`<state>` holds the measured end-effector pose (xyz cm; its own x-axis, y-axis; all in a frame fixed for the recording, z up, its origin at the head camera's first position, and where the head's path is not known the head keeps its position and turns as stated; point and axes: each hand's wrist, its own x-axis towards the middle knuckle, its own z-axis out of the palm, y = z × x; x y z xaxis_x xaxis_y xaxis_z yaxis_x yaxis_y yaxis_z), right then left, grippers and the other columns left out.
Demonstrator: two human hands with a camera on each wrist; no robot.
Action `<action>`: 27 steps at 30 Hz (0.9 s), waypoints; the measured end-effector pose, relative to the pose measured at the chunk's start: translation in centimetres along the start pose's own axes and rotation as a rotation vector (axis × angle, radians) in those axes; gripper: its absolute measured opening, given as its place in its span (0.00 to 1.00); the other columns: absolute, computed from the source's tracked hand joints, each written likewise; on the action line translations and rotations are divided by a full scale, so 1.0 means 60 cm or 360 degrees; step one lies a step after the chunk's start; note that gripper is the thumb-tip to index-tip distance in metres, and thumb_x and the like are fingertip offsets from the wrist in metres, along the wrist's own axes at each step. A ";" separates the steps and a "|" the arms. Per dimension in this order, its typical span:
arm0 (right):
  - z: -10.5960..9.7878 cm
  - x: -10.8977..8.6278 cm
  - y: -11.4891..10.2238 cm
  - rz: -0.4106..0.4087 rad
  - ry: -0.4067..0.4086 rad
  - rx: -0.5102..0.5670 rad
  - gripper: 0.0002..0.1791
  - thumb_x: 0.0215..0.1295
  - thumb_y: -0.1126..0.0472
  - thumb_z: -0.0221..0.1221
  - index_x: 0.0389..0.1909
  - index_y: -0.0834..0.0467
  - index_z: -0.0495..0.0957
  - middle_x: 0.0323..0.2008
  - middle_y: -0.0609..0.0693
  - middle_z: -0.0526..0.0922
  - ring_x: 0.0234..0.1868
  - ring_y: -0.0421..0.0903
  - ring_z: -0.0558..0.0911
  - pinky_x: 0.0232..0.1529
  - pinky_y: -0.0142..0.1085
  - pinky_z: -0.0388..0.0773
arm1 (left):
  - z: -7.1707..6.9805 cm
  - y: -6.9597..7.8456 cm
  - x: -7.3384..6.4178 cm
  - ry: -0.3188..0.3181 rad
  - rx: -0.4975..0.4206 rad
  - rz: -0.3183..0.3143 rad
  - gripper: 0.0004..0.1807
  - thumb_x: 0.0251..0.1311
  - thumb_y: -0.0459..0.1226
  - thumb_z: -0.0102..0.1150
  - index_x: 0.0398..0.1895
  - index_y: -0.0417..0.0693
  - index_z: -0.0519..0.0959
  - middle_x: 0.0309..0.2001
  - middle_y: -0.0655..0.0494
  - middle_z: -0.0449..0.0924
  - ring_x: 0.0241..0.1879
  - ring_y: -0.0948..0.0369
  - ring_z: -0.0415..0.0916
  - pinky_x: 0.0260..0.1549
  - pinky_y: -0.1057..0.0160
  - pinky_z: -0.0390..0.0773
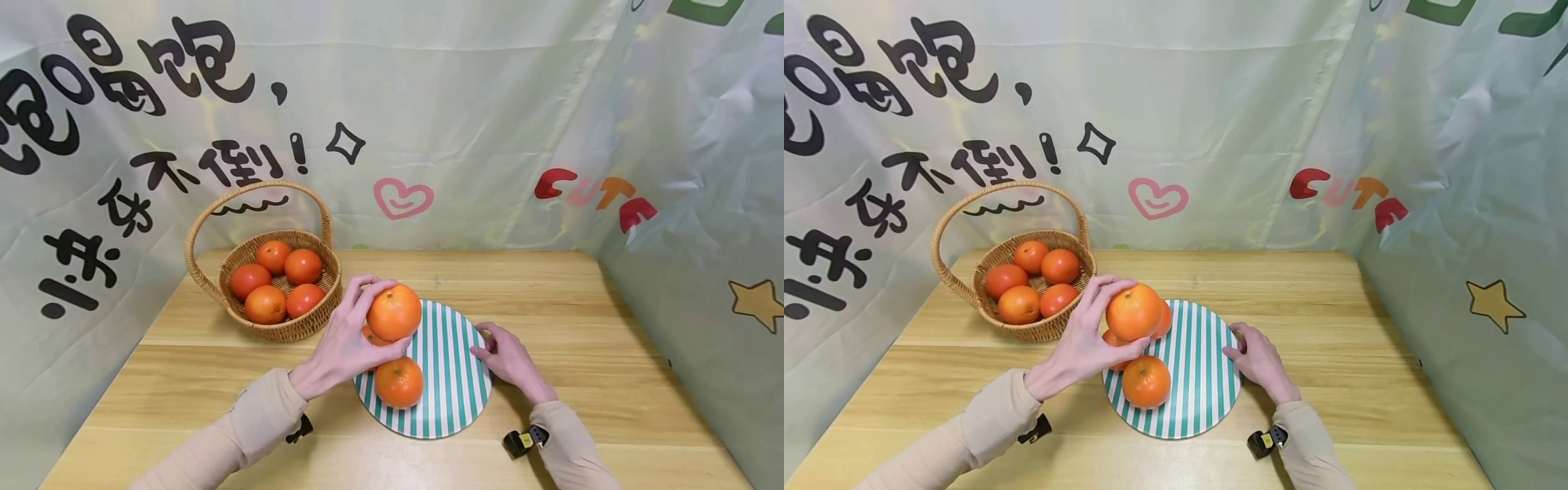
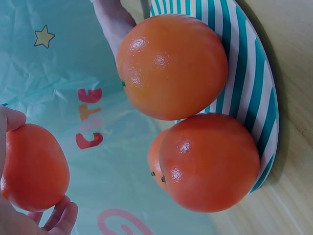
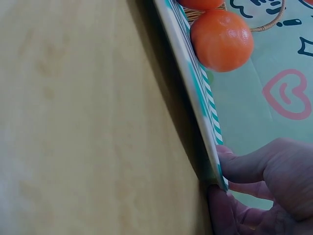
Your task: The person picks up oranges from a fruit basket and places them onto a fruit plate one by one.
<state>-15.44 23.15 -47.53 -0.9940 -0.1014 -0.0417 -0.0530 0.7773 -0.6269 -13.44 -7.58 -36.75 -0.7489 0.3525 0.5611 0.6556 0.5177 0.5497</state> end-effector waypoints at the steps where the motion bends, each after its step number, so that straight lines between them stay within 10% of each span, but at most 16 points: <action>1: 0.000 0.000 0.000 -0.0001 0.0001 0.0000 0.26 0.66 0.61 0.64 0.63 0.65 0.72 0.29 0.51 0.74 0.30 0.44 0.70 0.32 0.33 0.65 | 0.000 0.000 0.000 -0.0002 0.0000 -0.0002 0.40 0.43 0.47 0.74 0.64 0.57 0.72 0.59 0.51 0.66 0.48 0.56 0.79 0.45 0.56 0.84; 27: 0.014 -0.002 0.001 0.0032 0.0117 -0.0053 0.25 0.67 0.57 0.63 0.62 0.63 0.74 0.30 0.52 0.76 0.30 0.45 0.71 0.32 0.36 0.64 | 0.009 0.000 -0.004 -0.0015 -0.0069 -0.0028 0.41 0.43 0.46 0.75 0.65 0.57 0.71 0.60 0.51 0.67 0.49 0.56 0.80 0.45 0.56 0.84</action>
<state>-15.25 22.68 -48.24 -0.9992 -0.0403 0.0041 -0.0347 0.7989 -0.6005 -13.30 -7.23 -37.19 -0.7610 0.3510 0.5456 0.6458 0.4897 0.5858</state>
